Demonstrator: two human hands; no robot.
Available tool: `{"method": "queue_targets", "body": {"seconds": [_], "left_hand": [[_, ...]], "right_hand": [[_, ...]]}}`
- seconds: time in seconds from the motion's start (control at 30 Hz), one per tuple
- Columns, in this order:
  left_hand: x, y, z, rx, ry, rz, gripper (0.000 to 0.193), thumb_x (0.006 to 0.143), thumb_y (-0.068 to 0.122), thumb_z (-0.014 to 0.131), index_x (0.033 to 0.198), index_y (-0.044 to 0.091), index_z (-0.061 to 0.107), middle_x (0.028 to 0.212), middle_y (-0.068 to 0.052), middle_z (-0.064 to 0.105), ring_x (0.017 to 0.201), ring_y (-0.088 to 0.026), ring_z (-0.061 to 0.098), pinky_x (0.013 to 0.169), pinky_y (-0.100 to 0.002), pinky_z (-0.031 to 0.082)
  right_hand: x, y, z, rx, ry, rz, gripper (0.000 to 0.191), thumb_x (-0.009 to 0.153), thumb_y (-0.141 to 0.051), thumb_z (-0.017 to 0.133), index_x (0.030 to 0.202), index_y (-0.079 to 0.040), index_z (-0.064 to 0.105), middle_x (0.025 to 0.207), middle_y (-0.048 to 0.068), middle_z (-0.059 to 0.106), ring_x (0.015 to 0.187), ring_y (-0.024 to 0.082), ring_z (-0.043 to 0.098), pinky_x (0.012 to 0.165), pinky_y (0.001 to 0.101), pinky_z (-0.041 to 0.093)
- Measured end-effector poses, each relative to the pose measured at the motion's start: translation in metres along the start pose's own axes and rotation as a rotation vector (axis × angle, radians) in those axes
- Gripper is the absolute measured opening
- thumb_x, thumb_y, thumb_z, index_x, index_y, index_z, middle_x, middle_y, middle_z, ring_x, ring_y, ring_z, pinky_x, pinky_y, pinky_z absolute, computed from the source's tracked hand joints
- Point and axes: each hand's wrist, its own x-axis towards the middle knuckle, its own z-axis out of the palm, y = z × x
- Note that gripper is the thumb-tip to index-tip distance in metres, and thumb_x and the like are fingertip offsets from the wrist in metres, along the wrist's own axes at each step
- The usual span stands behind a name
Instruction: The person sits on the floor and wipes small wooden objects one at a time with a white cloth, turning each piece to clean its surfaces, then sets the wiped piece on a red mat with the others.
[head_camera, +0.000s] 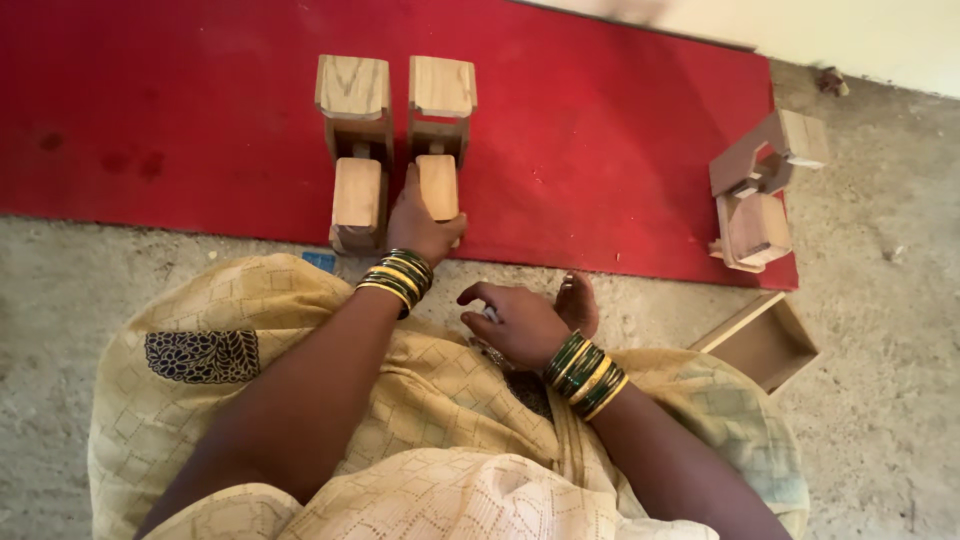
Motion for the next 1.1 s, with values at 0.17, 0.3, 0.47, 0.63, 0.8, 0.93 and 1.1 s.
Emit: {"method": "queue_targets", "body": {"seconds": [0.17,0.3,0.47,0.63,0.8,0.93,1.1], "left_hand": [[-0.005,0.014,-0.034,0.39,0.0,0.105,0.055,0.095,0.027,0.073,0.147,0.019,0.058,0.155,-0.009,0.059,0.14,-0.028,0.059,0.118,-0.042,0.047],[-0.005,0.023,-0.066,0.628,0.066,-0.229,0.087,0.078,0.028,0.084,0.151,0.018,0.038,0.154,-0.017,0.036,0.138,-0.043,0.042,0.105,-0.055,0.041],[0.003,0.007,-0.072,0.385,0.039,-0.453,0.109,0.072,0.014,0.082,0.16,0.014,0.018,0.158,-0.019,0.034,0.13,-0.046,0.051,0.104,-0.052,0.048],[0.014,-0.018,-0.061,0.377,0.144,-0.351,0.098,0.078,0.016,0.079,0.16,0.018,0.026,0.153,-0.019,0.043,0.124,-0.046,0.057,0.104,-0.051,0.049],[0.012,-0.007,-0.064,0.387,0.201,-0.212,0.088,0.082,0.024,0.077,0.16,0.021,0.035,0.157,-0.014,0.041,0.139,-0.043,0.044,0.116,-0.055,0.038],[-0.01,0.014,-0.048,0.555,0.145,0.277,0.085,0.085,0.039,0.078,0.157,0.02,0.039,0.167,-0.011,0.024,0.154,-0.04,0.013,0.121,-0.067,0.016],[-0.033,0.018,-0.017,0.699,-0.114,0.56,0.071,0.09,0.044,0.065,0.155,0.023,0.044,0.169,-0.009,0.02,0.156,-0.04,0.009,0.116,-0.071,0.012]], "right_hand": [[-0.003,0.011,0.009,-0.173,0.016,-0.076,0.037,0.091,-0.036,0.064,0.12,-0.014,0.068,0.091,0.014,0.075,0.087,0.034,0.071,0.077,0.0476,0.055],[-0.005,0.019,0.013,-0.315,0.023,-0.108,0.035,0.091,-0.035,0.062,0.117,-0.012,0.067,0.097,0.013,0.073,0.087,0.037,0.07,0.076,0.0504,0.054],[-0.004,0.024,0.015,-0.392,-0.021,-0.072,0.035,0.091,-0.037,0.061,0.117,-0.014,0.067,0.098,0.012,0.073,0.086,0.036,0.071,0.077,0.05,0.055],[-0.004,0.026,0.018,-0.412,-0.008,-0.084,0.034,0.091,-0.036,0.061,0.115,-0.013,0.067,0.097,0.013,0.073,0.086,0.037,0.07,0.075,0.0514,0.055],[-0.004,0.028,0.02,-0.395,0.01,-0.083,0.033,0.09,-0.035,0.063,0.115,-0.014,0.067,0.097,0.013,0.071,0.086,0.037,0.07,0.074,0.0523,0.054],[-0.006,0.034,0.015,-0.387,0.127,-0.152,0.032,0.085,-0.021,0.063,0.117,-0.016,0.067,0.106,0.015,0.066,0.086,0.038,0.069,0.074,0.0521,0.054],[-0.005,0.058,-0.008,-0.32,0.293,-0.089,0.027,0.087,-0.009,0.058,0.112,-0.014,0.068,0.112,0.018,0.062,0.092,0.038,0.068,0.081,0.0511,0.053]]}}
